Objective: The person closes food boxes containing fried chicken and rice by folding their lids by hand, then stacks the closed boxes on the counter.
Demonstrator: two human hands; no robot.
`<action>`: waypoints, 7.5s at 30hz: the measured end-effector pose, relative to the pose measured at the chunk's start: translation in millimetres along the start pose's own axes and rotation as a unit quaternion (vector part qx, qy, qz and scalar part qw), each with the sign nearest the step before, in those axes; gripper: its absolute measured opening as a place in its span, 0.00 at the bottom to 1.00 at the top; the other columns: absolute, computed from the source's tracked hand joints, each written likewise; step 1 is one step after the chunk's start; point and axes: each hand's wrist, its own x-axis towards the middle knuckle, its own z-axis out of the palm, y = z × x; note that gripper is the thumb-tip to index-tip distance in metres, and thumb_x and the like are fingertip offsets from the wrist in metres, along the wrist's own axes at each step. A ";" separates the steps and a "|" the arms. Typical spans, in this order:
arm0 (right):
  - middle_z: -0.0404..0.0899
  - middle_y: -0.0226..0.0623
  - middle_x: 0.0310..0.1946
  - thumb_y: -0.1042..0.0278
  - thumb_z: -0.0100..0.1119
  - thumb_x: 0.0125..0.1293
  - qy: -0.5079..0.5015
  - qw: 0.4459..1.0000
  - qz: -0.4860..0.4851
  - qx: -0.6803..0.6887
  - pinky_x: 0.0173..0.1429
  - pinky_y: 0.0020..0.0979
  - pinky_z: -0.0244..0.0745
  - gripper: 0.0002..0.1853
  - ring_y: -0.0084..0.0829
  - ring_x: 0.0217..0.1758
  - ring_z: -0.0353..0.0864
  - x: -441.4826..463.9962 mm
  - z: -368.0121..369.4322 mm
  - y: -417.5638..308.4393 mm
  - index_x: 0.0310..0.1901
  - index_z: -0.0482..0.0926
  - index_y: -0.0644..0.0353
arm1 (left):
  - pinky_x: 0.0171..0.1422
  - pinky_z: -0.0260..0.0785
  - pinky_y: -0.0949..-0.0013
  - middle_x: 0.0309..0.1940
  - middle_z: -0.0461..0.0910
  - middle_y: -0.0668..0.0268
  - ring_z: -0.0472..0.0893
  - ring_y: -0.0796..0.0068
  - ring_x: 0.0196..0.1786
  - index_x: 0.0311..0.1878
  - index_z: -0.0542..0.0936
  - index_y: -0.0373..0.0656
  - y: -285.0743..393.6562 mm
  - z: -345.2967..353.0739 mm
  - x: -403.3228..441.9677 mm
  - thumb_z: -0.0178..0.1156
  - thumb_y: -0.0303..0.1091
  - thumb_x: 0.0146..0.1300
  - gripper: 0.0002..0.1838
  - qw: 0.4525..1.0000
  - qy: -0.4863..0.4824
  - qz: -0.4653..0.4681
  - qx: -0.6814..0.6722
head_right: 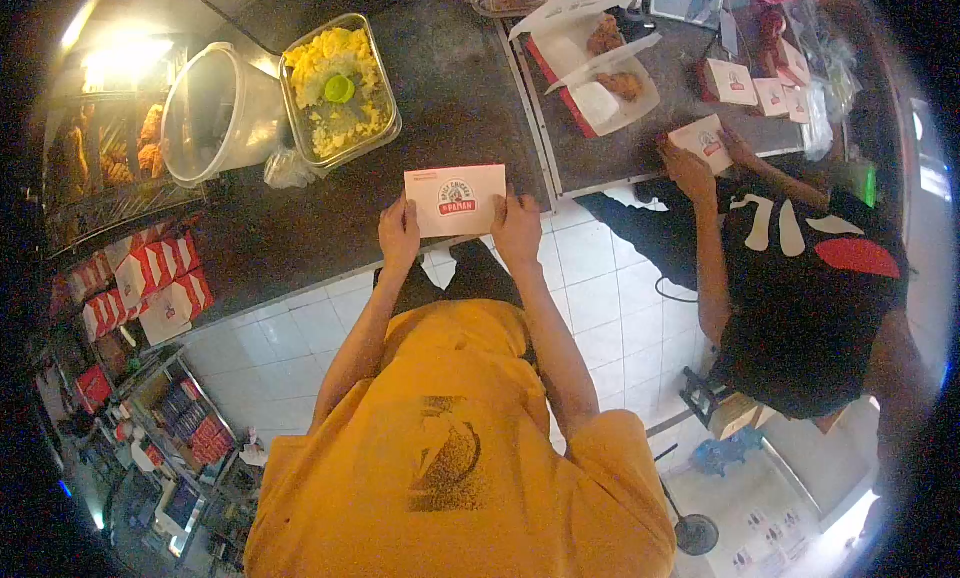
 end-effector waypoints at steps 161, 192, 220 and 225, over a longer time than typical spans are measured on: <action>0.85 0.43 0.43 0.68 0.69 0.61 0.062 0.967 -0.130 0.211 0.51 0.37 0.82 0.19 0.37 0.44 0.87 86.2 -9.8 91.8 0.52 0.81 0.66 | 0.48 0.77 0.69 0.41 0.87 0.58 0.87 0.69 0.41 0.49 0.86 0.37 59.4 34.8 35.1 0.61 0.19 0.57 0.16 0.961 0.192 -0.039 -0.194; 0.74 0.65 0.42 0.61 0.48 0.77 -0.136 0.987 -0.026 0.083 0.54 0.55 0.73 0.18 0.63 0.46 0.76 90.7 -44.0 29.6 0.48 0.78 0.73 | 0.65 0.69 0.54 0.58 0.77 0.45 0.78 0.43 0.59 0.63 0.79 0.36 55.9 14.9 58.9 0.46 0.47 0.78 0.25 0.996 -0.049 -0.075 -0.012; 0.50 0.50 0.81 0.56 0.73 0.48 -0.167 0.926 -0.326 0.089 0.81 0.50 0.55 0.41 0.59 0.83 0.44 82.6 -67.1 25.2 0.69 0.77 0.40 | 0.82 0.47 0.40 0.78 0.53 0.38 0.51 0.30 0.79 0.78 0.54 0.32 43.0 -28.5 78.7 0.67 0.49 0.56 0.52 0.870 -0.230 0.395 0.184; 0.43 0.46 0.83 0.73 0.65 0.61 -0.027 0.940 -0.246 0.234 0.81 0.43 0.58 0.32 0.51 0.83 0.51 30.1 -15.6 52.1 0.68 0.79 0.39 | 0.78 0.58 0.43 0.82 0.45 0.41 0.49 0.33 0.81 0.79 0.64 0.48 28.2 8.9 22.1 0.56 0.25 0.65 0.36 0.936 -0.105 0.334 0.020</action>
